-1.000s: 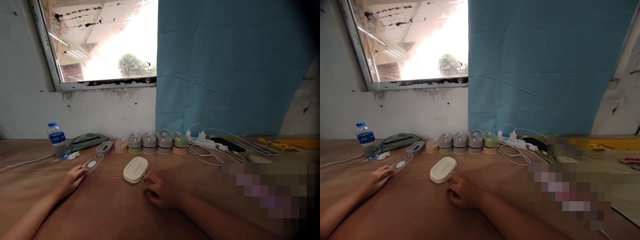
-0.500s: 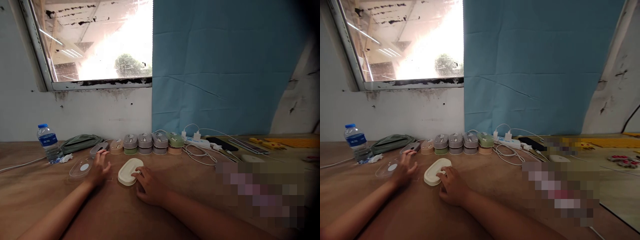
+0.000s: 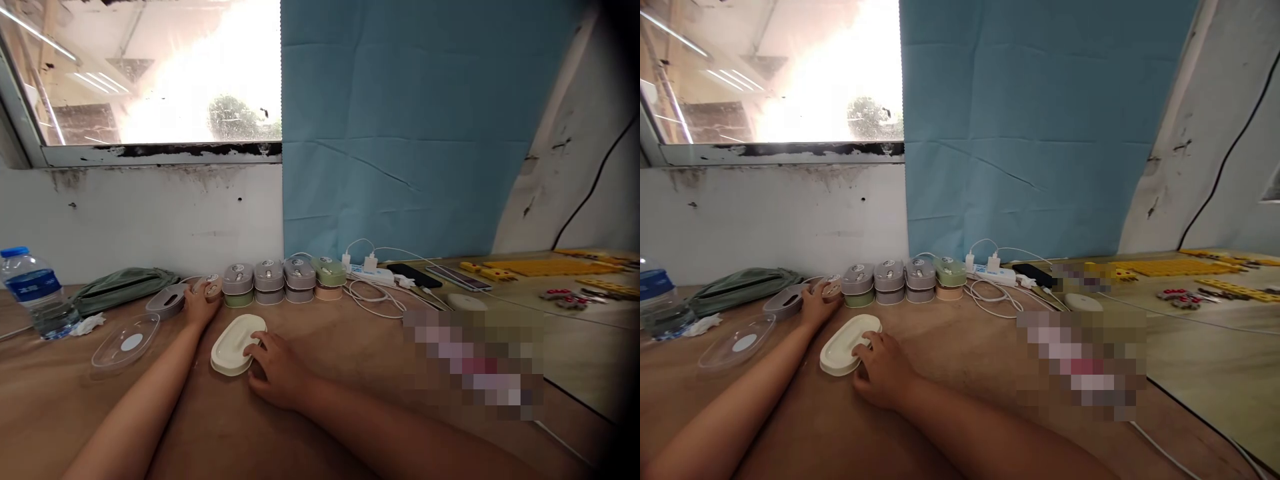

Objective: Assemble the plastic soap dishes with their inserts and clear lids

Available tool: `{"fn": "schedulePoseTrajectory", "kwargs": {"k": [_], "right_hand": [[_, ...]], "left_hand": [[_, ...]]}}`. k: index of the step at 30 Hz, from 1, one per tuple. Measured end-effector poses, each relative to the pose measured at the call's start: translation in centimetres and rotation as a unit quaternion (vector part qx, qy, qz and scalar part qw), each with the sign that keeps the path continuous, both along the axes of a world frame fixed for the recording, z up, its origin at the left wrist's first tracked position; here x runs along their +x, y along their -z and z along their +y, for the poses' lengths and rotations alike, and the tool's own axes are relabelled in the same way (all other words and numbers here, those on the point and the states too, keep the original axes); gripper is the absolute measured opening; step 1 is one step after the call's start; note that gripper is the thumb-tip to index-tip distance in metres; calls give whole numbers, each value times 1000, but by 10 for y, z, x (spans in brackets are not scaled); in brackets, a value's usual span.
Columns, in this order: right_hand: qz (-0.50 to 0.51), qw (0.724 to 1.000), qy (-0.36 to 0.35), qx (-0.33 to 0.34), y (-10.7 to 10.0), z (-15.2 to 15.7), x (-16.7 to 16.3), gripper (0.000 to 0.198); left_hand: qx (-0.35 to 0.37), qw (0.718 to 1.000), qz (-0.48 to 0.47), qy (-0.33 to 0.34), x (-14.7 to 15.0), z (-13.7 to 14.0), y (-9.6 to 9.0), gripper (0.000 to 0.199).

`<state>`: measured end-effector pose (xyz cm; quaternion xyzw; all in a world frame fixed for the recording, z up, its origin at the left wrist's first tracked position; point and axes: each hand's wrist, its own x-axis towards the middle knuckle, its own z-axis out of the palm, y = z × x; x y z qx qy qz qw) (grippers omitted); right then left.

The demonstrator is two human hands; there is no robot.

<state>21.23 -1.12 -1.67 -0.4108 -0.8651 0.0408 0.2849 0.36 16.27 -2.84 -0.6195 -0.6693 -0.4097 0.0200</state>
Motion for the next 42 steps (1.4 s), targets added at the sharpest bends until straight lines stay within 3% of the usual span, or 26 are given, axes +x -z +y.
{"fn": "schedulePoseTrajectory", "kwargs": {"k": [5, 8, 12, 16, 20, 26, 29, 31, 32, 34, 36, 38, 40, 42], "right_hand": [[-5, 1000, 12, 0, 0, 0, 1, 25], [-10, 1000, 13, -4, -1, 0, 5, 26], [-36, 999, -38, -10, -9, -3, 20, 26], [-65, 989, -128, 31, -21, -16, 52, 25], [-59, 991, -107, 52, -26, -26, 86, 22], [64, 995, 8, 79, -20, -20, 100, 16], [70, 994, 23, 76, -16, -17, 96, 16], [54, 996, 16, 73, -14, -18, 94, 16], [45, 996, 11, 72, -13, -18, 94, 16], [29, 997, -1, 76, -12, -19, 95, 16], [17, 996, -11, 92, -12, -20, 97, 16], [11, 994, -16, 110, -11, -19, 98, 17], [7, 992, -16, 121, -10, -18, 98, 17], [5, 992, -15, 124, -9, -17, 98, 17]], "left_hand": [[12, 999, 1, 39, -5, 8, 1, 48], [21, 999, -19, 22, -5, -5, -1, 45], [34, 998, -55, 13, -12, -48, -4, 48], [22, 997, -62, 46, -27, -107, -7, 49], [-20, 987, -67, 146, -21, -150, -12, 42], [-63, 946, -70, 310, 34, -173, -18, 37], [-75, 925, -41, 370, 52, -182, -24, 55], [-77, 911, 8, 404, 50, -186, -30, 73], [-71, 908, 37, 410, 43, -187, -33, 76], [-37, 920, 89, 379, 18, -183, -36, 64], [19, 948, 122, 292, -21, -173, -35, 45], [53, 967, 156, 195, -65, -161, -28, 42], [52, 972, 193, 122, -106, -150, -20, 45], [16, 973, 202, 110, -137, -144, -12, 45]]}}
